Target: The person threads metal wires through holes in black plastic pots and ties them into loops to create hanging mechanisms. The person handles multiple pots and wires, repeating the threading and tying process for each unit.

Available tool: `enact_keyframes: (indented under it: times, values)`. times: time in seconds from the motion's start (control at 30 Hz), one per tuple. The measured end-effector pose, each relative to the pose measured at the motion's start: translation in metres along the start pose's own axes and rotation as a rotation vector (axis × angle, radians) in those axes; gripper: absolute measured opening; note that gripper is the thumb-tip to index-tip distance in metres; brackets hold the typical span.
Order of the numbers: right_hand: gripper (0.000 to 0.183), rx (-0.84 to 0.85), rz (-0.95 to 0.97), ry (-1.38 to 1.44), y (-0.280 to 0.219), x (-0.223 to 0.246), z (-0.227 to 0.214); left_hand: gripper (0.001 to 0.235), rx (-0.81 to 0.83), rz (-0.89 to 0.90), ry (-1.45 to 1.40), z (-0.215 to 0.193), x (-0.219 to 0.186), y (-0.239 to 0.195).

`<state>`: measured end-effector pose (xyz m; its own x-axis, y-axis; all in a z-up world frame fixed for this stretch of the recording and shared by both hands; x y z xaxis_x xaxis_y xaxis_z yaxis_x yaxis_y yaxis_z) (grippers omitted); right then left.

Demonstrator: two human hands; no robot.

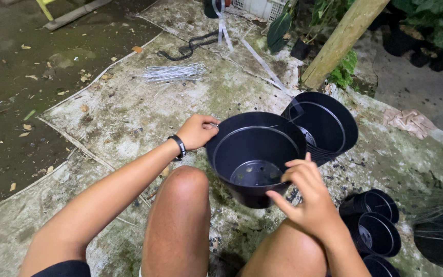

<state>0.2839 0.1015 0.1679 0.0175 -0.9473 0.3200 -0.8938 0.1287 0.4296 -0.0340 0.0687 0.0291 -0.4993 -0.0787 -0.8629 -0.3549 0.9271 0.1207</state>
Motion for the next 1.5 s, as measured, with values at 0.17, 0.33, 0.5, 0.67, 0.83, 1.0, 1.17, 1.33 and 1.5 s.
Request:
enact_keyframes:
  times: [0.17, 0.33, 0.5, 0.67, 0.83, 1.0, 1.17, 1.33, 1.5]
  values:
    - [0.034, -0.107, 0.006, 0.107, -0.005, -0.026, -0.011, 0.038, 0.144, -0.023, -0.331, 0.001, -0.022, -0.026]
    - [0.034, -0.135, -0.098, 0.101, -0.015, -0.031, -0.007, 0.034, 0.122, 0.116, -0.395, -0.006, -0.042, -0.042]
    - [0.035, -0.206, -0.167, 0.204, -0.029, -0.052, -0.004, 0.029, 0.136, 0.176, -0.376, -0.007, -0.048, -0.053]
    - [0.039, -0.372, -0.053, 0.622, -0.049, -0.103, 0.008, 0.027, 0.120, 0.406, -0.154, -0.013, -0.081, -0.077]
    - [0.052, -0.445, -0.045, 0.784, -0.052, -0.130, 0.016, 0.014, 0.167, 0.599, -0.120, -0.012, -0.120, -0.093]
    - [0.050, -0.344, -0.036, 0.863, -0.045, -0.122, 0.013, 0.010, 0.204, 0.729, -0.078, -0.006, -0.153, -0.105]
    - [0.027, -0.127, 0.011, 0.682, -0.025, -0.087, -0.002, 0.011, 0.180, 0.659, 0.026, 0.023, -0.170, -0.118]
    - [0.021, 0.398, 0.179, 0.659, -0.011, -0.047, 0.006, 0.014, 0.130, 0.649, 0.051, 0.037, -0.175, -0.117]
    - [0.023, 0.598, 0.106, 0.837, 0.015, -0.012, 0.031, 0.031, 0.076, 0.625, -0.001, 0.048, -0.176, -0.124]
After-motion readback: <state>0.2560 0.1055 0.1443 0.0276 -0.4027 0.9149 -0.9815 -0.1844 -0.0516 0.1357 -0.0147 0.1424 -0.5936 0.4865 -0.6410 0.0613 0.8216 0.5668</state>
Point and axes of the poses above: each hand's wrist, its own y-axis towards the middle knuckle, its own z-axis out of the palm, x = y × z, the point moved 8 cm from there along y, towards the middle knuckle, and after that the axes turned 11 degrees about x, right-handed, at the moved point
